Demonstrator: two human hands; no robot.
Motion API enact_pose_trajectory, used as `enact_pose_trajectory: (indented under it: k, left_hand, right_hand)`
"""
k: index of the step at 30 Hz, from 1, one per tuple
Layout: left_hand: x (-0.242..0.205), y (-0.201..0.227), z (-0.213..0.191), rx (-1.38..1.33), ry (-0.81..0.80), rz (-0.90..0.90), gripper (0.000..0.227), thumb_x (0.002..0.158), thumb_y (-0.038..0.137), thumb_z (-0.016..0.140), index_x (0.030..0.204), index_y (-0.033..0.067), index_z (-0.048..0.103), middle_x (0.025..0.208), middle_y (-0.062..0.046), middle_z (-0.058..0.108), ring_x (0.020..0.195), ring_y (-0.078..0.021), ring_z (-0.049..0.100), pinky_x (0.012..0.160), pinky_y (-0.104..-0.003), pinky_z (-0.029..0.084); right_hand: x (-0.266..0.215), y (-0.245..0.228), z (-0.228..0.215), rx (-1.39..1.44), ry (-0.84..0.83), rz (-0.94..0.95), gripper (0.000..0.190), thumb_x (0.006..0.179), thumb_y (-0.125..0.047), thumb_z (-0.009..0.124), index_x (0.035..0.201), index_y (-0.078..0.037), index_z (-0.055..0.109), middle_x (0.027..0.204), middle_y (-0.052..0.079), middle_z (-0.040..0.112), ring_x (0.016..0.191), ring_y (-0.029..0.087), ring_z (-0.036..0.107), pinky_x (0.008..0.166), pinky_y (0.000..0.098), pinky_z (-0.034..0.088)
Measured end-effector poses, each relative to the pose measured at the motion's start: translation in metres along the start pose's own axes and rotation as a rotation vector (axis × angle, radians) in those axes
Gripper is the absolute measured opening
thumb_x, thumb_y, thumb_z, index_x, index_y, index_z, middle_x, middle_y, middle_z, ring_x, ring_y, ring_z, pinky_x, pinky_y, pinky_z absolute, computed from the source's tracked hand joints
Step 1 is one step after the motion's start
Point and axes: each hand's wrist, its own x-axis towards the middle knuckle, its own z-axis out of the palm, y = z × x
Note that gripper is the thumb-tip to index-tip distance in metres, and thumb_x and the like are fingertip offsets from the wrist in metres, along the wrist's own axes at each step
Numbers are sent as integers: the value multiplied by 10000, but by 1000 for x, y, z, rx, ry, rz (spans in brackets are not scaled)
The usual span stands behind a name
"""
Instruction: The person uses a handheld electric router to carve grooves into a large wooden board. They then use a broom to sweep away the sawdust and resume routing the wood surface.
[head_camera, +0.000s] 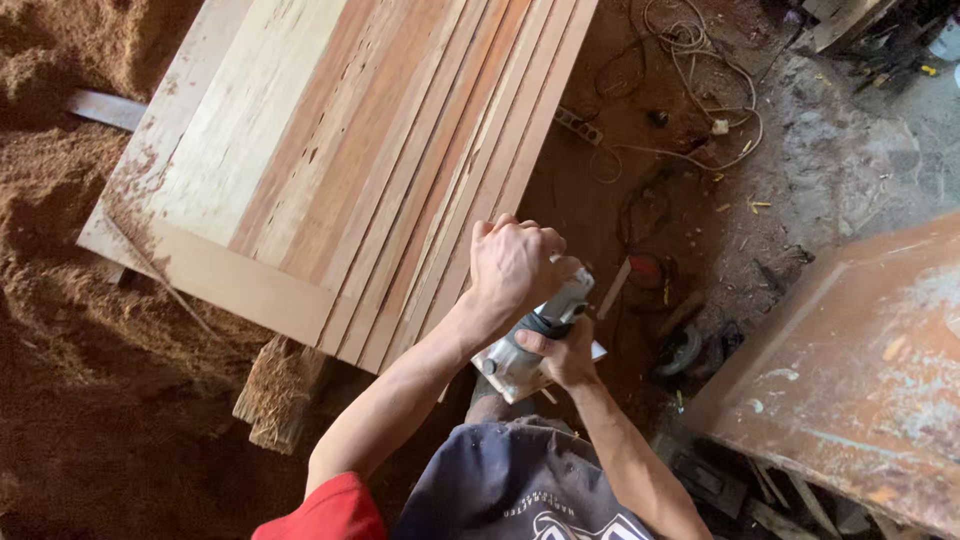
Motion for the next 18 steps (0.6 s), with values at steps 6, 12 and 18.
enact_pose_trajectory:
  k: [6,12,18]
  left_hand:
    - [-25,-29,-24,28,-155,-119,203,767,395,782,823,204,826,798,-56,755,883,-280,680,824,-461,447]
    - [-42,-88,-29,47,-317,-279,242,793,376,743,809,144,809,808,-146,743,828,-320,723,861,-476,480]
    - [-54,-147,-24,37,-162,-158,241,765,316,724,759,88,800,820,-163,747,835,-351,717,805,-490,517]
  right_hand:
    - [-24,19,53,106,-8,178,444,723,-133,803,1116,0,645,989,31,661,900,150,648,837,322,554]
    - [-17,40,105,-121,-78,204,547,671,-178,846,1129,-27,587,942,13,631,864,159,632,808,339,559]
    - [-2,62,145,-172,26,233,595,652,-196,867,1144,-7,592,957,38,651,864,170,637,804,341,564]
